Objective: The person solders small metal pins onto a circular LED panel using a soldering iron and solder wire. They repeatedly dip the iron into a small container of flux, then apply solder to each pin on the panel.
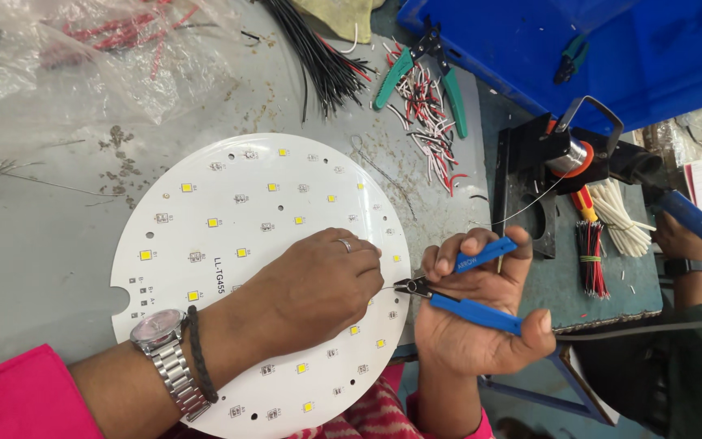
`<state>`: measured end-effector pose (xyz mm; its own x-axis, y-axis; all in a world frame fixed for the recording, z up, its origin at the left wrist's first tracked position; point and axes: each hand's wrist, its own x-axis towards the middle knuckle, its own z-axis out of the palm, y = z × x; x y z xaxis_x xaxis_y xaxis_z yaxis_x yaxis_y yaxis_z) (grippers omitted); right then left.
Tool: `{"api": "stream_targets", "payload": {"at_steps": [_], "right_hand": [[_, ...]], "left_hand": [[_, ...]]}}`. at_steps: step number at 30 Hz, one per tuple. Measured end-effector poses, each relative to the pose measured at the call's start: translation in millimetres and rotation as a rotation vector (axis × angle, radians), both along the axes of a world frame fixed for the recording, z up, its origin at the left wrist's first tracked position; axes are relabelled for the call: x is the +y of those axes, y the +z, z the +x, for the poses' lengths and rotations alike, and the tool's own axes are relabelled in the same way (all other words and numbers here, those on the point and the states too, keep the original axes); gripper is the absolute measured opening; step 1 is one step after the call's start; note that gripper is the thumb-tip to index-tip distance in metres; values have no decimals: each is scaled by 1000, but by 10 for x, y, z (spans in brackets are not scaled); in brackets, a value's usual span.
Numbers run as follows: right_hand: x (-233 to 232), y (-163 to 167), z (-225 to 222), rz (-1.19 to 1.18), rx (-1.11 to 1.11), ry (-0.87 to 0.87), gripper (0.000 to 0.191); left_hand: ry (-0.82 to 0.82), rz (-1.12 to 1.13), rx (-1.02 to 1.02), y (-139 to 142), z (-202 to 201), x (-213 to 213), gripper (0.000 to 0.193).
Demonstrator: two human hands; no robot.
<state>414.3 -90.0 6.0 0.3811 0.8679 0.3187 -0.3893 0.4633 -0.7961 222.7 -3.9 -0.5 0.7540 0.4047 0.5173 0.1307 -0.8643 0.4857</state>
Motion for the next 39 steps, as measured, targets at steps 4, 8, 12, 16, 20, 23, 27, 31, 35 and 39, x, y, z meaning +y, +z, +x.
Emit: {"api": "stream_targets", "payload": {"at_steps": [4, 8, 12, 16, 20, 23, 27, 31, 35, 39], "right_hand": [[-28, 0, -12, 2, -26, -19, 67], [-44, -9, -24, 8, -40, -21, 65], [-46, -1, -27, 27, -44, -12, 62], [-19, -3, -62, 54, -68, -22, 57], [-9, -19, -96, 94, -105, -41, 50], [-14, -38, -89, 120, -111, -46, 46], [5, -89, -99, 149, -79, -65, 43], [-47, -64, -92, 133, -99, -92, 49], [-263, 197, 375, 207, -203, -346, 64], [-220, 186, 1248, -42, -730, -665, 75]], "left_hand": [[5, 7, 15, 13, 6, 3, 5], [4, 7, 1, 26, 7, -4, 6], [6, 0, -6, 37, 3, -4, 6], [2, 8, 14, 42, 7, 2, 5], [3, 4, 12, 45, -4, -5, 4], [9, 2, 4, 36, -5, -11, 4], [11, 6, -4, 13, -14, -5, 5], [9, -35, -15, 2, -33, -3, 11], [1, 3, -52, -39, -62, 8, 13], [-10, 11, -55, -100, -95, 27, 14]]}}
